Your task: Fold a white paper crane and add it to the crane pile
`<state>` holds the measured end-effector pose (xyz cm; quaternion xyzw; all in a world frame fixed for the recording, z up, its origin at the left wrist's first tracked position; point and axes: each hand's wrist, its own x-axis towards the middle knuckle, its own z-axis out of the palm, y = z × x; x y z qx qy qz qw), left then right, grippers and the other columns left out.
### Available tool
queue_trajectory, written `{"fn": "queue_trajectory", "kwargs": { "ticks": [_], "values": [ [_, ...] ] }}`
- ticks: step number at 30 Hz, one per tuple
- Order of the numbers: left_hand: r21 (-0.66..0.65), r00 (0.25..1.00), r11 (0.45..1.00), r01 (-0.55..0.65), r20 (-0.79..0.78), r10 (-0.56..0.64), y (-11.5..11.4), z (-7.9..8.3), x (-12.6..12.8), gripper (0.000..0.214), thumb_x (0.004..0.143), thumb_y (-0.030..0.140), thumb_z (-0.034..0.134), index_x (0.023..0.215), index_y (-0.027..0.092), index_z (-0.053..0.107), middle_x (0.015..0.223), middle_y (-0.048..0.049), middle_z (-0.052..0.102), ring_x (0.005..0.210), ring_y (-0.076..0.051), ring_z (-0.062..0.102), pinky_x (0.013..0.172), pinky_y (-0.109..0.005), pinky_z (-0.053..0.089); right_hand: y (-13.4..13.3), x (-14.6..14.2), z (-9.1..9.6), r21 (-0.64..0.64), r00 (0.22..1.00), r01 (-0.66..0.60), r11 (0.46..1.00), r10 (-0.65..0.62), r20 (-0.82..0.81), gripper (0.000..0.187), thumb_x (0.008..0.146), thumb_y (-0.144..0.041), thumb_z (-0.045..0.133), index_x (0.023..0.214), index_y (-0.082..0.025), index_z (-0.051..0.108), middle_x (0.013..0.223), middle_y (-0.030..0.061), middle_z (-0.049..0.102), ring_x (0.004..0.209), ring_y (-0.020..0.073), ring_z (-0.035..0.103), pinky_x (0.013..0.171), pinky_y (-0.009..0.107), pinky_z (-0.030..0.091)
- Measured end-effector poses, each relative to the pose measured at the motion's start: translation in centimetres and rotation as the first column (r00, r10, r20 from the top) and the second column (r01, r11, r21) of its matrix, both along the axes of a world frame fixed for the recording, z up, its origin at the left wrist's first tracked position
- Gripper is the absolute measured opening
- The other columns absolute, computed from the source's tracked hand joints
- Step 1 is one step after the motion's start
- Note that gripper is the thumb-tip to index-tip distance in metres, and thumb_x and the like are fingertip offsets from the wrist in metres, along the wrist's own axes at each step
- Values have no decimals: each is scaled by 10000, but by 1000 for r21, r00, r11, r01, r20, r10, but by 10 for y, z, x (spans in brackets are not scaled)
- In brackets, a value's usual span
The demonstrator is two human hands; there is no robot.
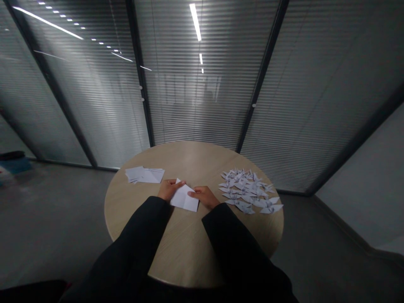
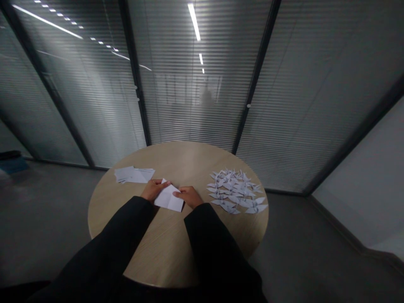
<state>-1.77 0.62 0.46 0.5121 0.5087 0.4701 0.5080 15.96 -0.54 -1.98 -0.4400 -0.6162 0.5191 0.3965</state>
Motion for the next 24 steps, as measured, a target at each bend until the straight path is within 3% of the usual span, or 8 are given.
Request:
{"fn": "queue_trajectory", "kwargs": {
  "ticks": [8, 16, 24],
  "values": [
    [33, 999, 998, -49, 10, 48, -5, 7, 2, 379, 492, 486, 799, 534, 137, 657, 468, -21, 590, 417, -122, 502, 418, -232, 351, 0, 1, 1, 40, 999, 29, 999, -31, 43, 367, 662, -490, 694, 614, -132, 629, 551, -9, 592, 539, 117, 513, 515, 226, 350],
    [57, 999, 997, -45, -8, 46, 0, 1, 2, 407, 497, 517, 786, 538, 137, 645, 462, -11, 575, 406, -110, 479, 403, -222, 324, 3, 2, -4, 58, 997, 27, 998, -32, 75, 337, 692, -452, 678, 627, -124, 635, 565, -3, 596, 542, 117, 515, 523, 226, 359],
    [56, 998, 997, -45, -38, 47, -5, 9, 3, 383, 512, 494, 782, 525, 137, 644, 464, -15, 577, 415, -113, 485, 407, -222, 329, 0, 2, 1, 33, 999, -19, 999, 18, 50, 364, 690, -474, 678, 647, -114, 656, 580, 8, 610, 559, 129, 531, 544, 240, 368]
  ]
}}
